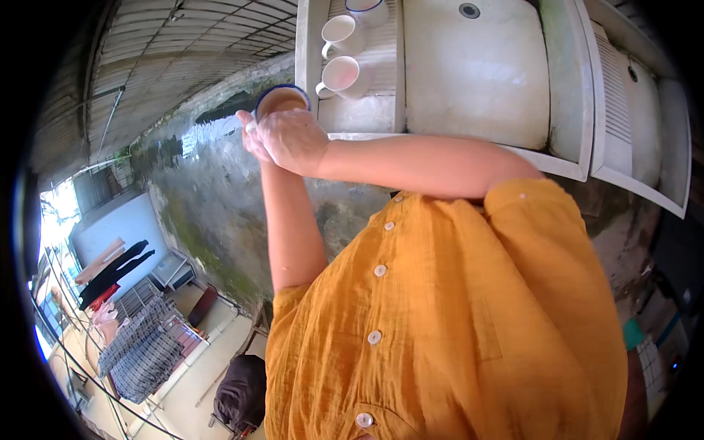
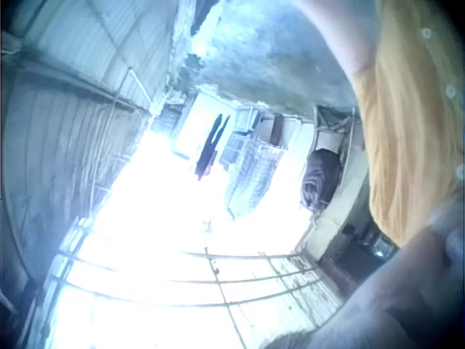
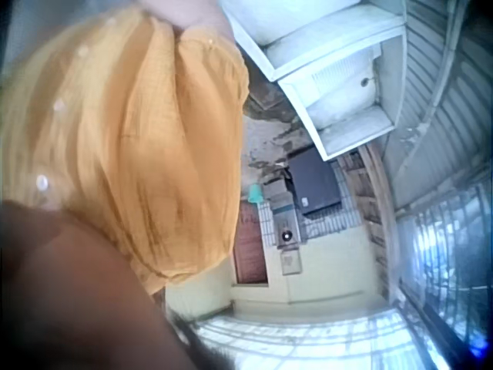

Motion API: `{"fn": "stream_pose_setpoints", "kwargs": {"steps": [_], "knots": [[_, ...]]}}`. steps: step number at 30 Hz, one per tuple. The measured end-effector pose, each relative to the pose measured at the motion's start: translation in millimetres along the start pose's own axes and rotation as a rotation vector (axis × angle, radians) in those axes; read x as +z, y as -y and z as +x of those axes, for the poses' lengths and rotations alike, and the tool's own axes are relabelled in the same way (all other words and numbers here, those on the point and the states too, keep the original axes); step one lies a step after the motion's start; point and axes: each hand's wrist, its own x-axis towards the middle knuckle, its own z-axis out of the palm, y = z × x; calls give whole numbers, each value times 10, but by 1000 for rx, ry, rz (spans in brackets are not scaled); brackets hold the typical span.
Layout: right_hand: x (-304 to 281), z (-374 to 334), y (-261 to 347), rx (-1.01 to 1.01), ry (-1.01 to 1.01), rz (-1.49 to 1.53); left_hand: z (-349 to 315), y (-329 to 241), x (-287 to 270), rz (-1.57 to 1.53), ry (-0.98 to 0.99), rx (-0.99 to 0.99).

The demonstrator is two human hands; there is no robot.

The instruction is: The person washes several white ceramic cups with a pink sponge at an outdoor utility sink. They scrub the inside and outside of each cup, rinse them under running water, and place them on the sink's draining board. The person handles the cups one at a time throughout the process.

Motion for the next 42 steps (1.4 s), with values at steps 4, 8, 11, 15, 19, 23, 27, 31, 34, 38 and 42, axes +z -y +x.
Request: {"fn": "stream_pose_setpoints", "kwargs": {"steps": [4,8,11,15,19,23,27,31,34,38,42], "knots": [[-69,128,83,284,265,30,56,70,-37,-40,24,79],[28,316,145,429,156,-61,22,23,159,196,-127,294],[-206,117,-41,-149,221,-56,43,-404,87,151,155,-23],[-458,326,-436,-1008,530,-350,241,-564,-107,296,242,-336],[-581,790,-376,-1539,413,-336,160,-761,191,456,397,-535],[-602,676,-330,-1092,609,-664,195,-817,299,437,214,-292],[-395,313,61,-120,454,-293,151,-756,332,477,77,1],[-492,209,140,149,352,346,104,-714,133,393,162,-5],[-768,388,-12,105,208,819,76,-676,79,213,221,-64],[-1042,631,-112,72,-29,554,-112,-757,162,186,258,-113],[-896,547,76,-460,-38,-122,-240,-739,308,76,257,-88]]}}
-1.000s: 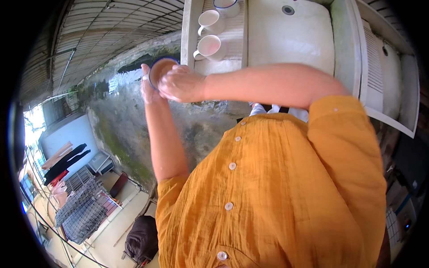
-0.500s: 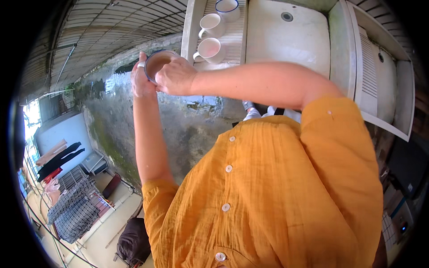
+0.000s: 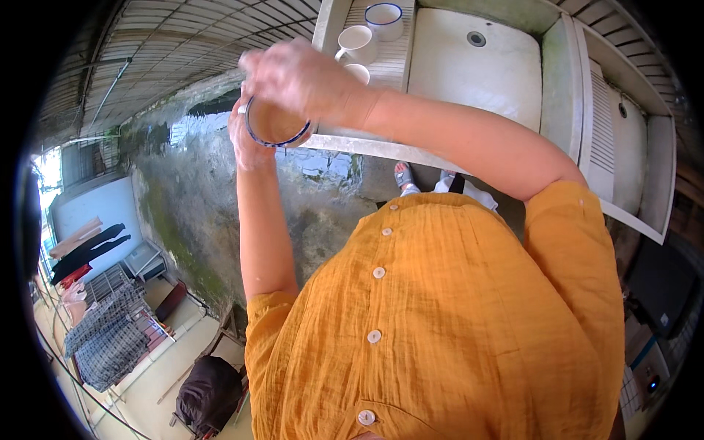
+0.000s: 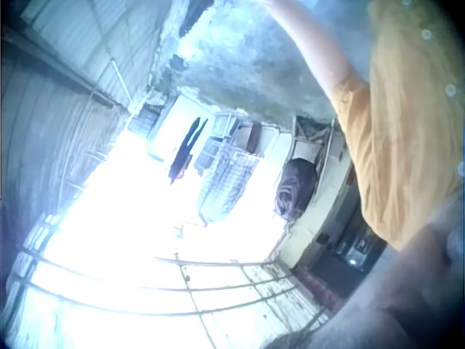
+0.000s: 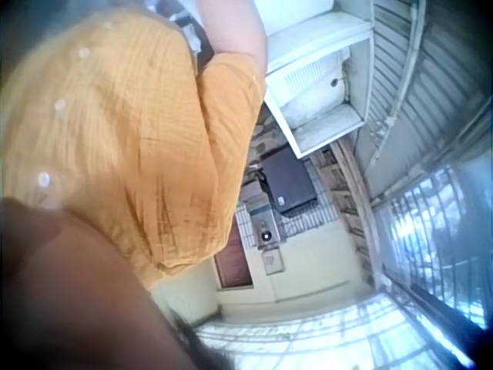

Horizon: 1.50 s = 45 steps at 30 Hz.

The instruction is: The person washes several white ceramic cups with a pink sponge at an outdoor utility sink. They scrub the inside and outside of each cup, rinse them under running water, and place them on the sink's draining board. The person handles the cups one at a time throughout the process.

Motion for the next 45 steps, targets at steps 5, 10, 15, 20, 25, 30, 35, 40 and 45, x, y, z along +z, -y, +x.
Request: {"fn": "stream_pose_setpoints", "kwargs": {"steps": [5,10,15,20,25,30,35,40,45], "knots": [[38,-124,123,-309,189,-348,-42,-36,5,12,-14,-41],[16,173,61,-463,393,-392,-123,4,47,68,-83,54],[83,396,81,-385,481,-527,-228,-176,196,47,-182,320],[124,186,248,260,509,-67,-301,-296,93,343,-256,555],[105,140,234,559,723,20,-289,-337,68,704,-246,617],[22,400,292,-349,646,-195,-122,-447,-149,556,263,-53],[37,559,171,-464,598,-555,-251,-445,146,360,-112,289],[331,188,68,376,634,36,-250,-455,113,363,-254,644],[116,346,308,473,851,36,-126,-472,-161,598,-144,409]]}}
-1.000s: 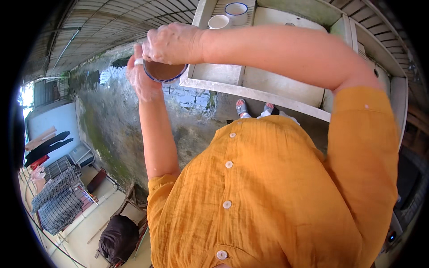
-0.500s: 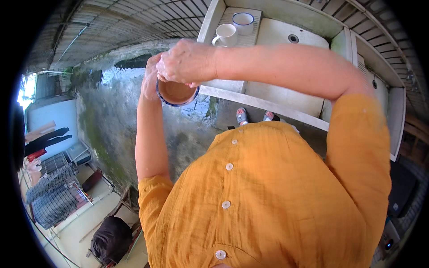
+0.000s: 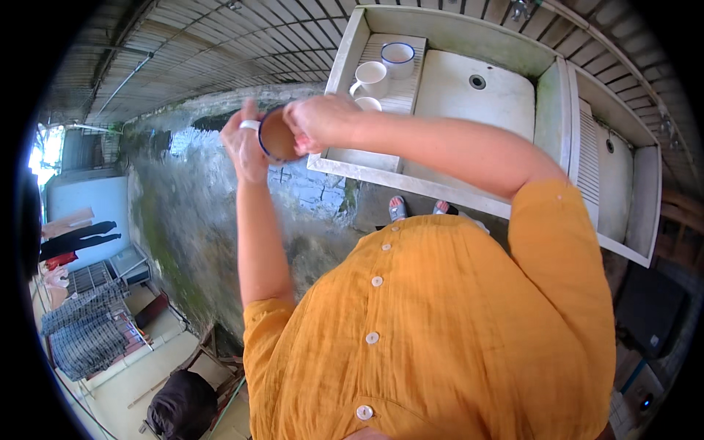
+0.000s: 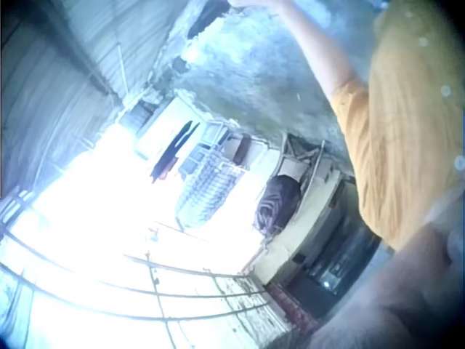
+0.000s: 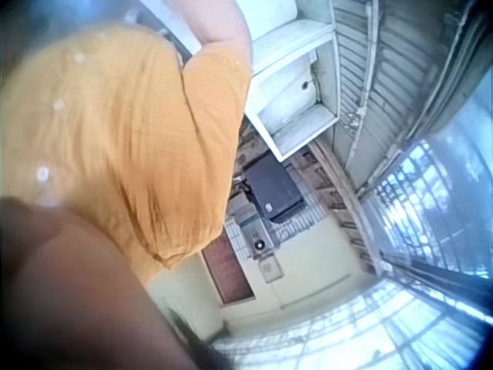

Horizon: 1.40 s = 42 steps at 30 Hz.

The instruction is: The person washes several white ceramic cups with a pink sponge at an outdoor utility sink. They scrub the inside and outside of each cup, rinse them under running water, and place them on the sink's draining board. The person handles the cups one at a time throughout the process.

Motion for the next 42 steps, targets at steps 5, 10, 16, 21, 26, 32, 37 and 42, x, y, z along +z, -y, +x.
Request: {"fn": "stream_pose_setpoints", "kwargs": {"steps": [5,10,16,21,26,32,37,42], "knots": [[-152,62,2,-572,-263,-679,-96,-82,90,-140,243,-8],[95,130,-171,-181,-393,-32,-47,-190,230,-377,-140,119],[406,88,-467,10,146,935,68,181,295,-50,-350,203],[194,12,-729,-785,-361,-796,94,237,321,372,-463,329],[392,426,-801,-170,-585,236,75,271,527,662,-538,681],[277,561,-368,-61,-623,82,-36,204,695,478,-356,746],[315,322,-258,52,-564,194,44,152,434,441,-120,590],[673,449,-643,-104,-528,836,-59,158,474,679,-75,765]]}}
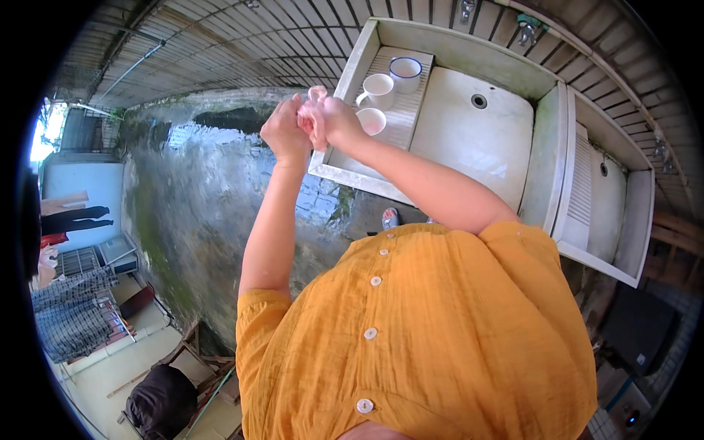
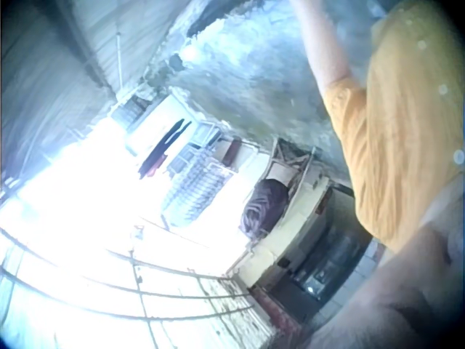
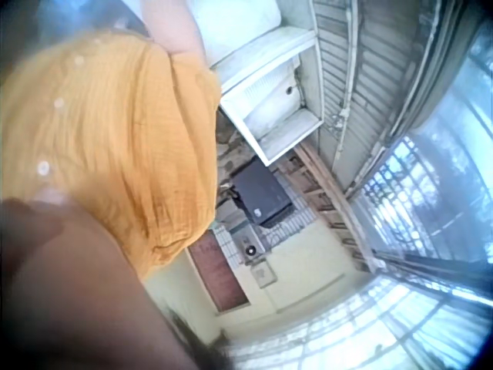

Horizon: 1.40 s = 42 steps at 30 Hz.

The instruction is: The person washes several white ceramic cups with a pink sponge at an outdoor utility sink. They scrub the inside and outside of each cup, rinse them under running water, and place them on the sink's draining board. The person handles the cups one at a time throughout the process.

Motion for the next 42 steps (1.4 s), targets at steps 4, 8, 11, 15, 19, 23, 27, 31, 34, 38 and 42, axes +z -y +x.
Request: {"fn": "stream_pose_setpoints", "kwargs": {"steps": [4,8,11,15,19,23,27,31,34,38,42], "knots": [[66,16,352,394,109,358,-87,130,65,59,-105,-42],[37,61,15,240,61,221,7,180,116,-53,-16,-21],[23,-95,132,305,71,229,-57,220,159,-67,-11,-53],[-5,-196,207,349,-8,282,-38,140,220,11,-18,0],[-131,-201,-12,360,14,338,-78,48,313,39,20,-50],[-132,-53,54,538,45,598,-241,253,320,-54,2,-116],[-416,186,-426,383,-54,855,-310,222,363,-612,253,-425],[-551,92,-261,373,-27,625,-497,-62,383,-1277,263,-978],[-242,23,-144,439,169,431,-870,228,698,-954,106,-838],[-282,-110,-87,432,272,247,-704,60,449,-328,122,-718],[-335,-59,-343,178,113,60,-539,-147,340,-270,-128,-468]]}}
